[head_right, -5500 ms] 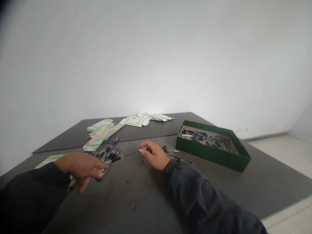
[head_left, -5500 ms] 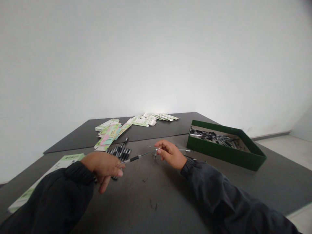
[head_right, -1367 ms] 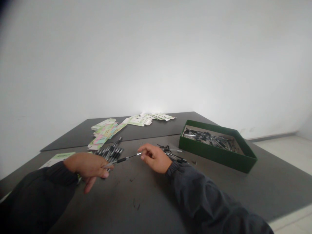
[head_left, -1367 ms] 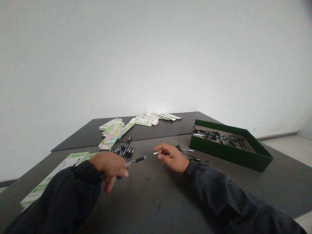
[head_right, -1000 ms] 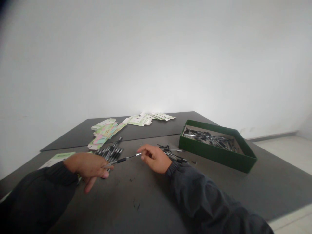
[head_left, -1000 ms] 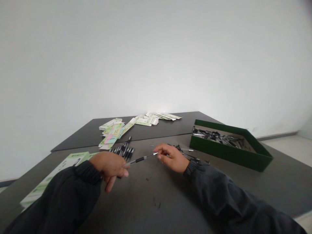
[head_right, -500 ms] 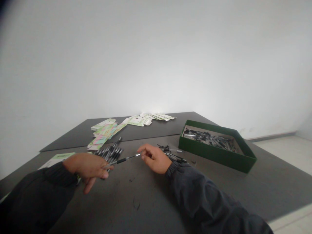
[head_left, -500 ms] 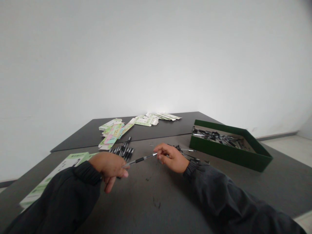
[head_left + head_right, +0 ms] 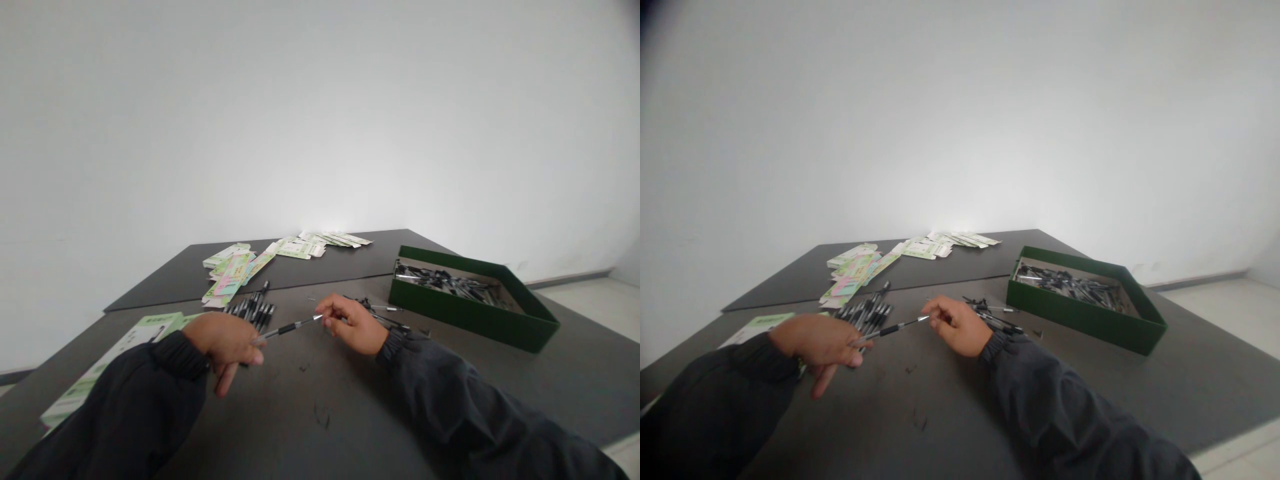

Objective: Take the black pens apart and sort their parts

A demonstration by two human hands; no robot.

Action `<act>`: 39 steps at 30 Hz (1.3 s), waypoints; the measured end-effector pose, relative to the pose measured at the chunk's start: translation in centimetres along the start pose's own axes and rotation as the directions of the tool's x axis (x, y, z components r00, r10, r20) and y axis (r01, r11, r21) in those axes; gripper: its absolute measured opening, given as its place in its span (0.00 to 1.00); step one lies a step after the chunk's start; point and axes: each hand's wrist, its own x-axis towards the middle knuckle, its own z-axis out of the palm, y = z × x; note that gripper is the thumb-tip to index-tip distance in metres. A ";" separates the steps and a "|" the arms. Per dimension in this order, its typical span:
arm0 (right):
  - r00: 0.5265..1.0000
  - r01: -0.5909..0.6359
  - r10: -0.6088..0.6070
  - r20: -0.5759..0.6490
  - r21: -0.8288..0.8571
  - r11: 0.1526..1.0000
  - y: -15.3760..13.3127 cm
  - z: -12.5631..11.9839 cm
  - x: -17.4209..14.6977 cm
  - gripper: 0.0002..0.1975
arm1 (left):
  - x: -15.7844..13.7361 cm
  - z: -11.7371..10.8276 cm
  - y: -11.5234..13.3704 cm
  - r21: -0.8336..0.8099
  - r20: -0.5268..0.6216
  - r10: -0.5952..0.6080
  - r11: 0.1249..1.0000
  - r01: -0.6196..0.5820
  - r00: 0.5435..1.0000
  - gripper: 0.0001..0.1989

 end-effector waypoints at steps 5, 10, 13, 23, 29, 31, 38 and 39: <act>1.000 -0.003 0.003 -0.011 0.006 1.000 0.1 0.1 0.0 0.10 | 0.0 -0.1 0.1 -0.044 0.082 0.021 0.999 -0.017 0.996 0.20; 1.000 0.003 -0.003 -0.009 0.008 1.000 0.1 0.1 0.0 0.09 | 0.3 -0.1 -0.2 -0.059 0.090 0.009 0.998 -0.003 0.996 0.19; 1.000 0.000 0.000 0.003 -0.009 1.000 0.0 0.0 0.0 0.08 | 0.3 -0.1 -0.2 -0.028 0.118 0.012 1.000 -0.008 0.993 0.21; 1.000 0.005 -0.005 0.007 0.009 1.000 -0.2 0.1 -0.1 0.11 | 0.1 -0.1 0.1 -0.022 0.137 -0.028 0.999 0.031 0.990 0.21; 1.000 0.012 -0.013 0.015 0.005 1.000 -0.4 -0.1 0.1 0.10 | -0.1 -0.2 0.4 0.011 0.127 -0.019 1.000 0.018 0.992 0.22; 1.000 0.011 -0.010 0.027 -0.017 1.000 -0.5 -0.1 0.1 0.10 | -0.2 -0.3 0.5 0.007 0.130 -0.014 1.000 0.013 0.991 0.22; 1.000 0.006 -0.006 0.001 -0.008 1.000 -0.3 0.1 0.0 0.12 | -0.1 -0.2 0.4 -0.008 0.114 -0.008 1.000 0.009 0.993 0.23; 1.000 0.007 -0.007 0.000 -0.003 1.000 -0.2 0.1 0.0 0.12 | -0.1 -0.2 0.4 -0.009 0.109 -0.008 1.000 0.009 0.994 0.23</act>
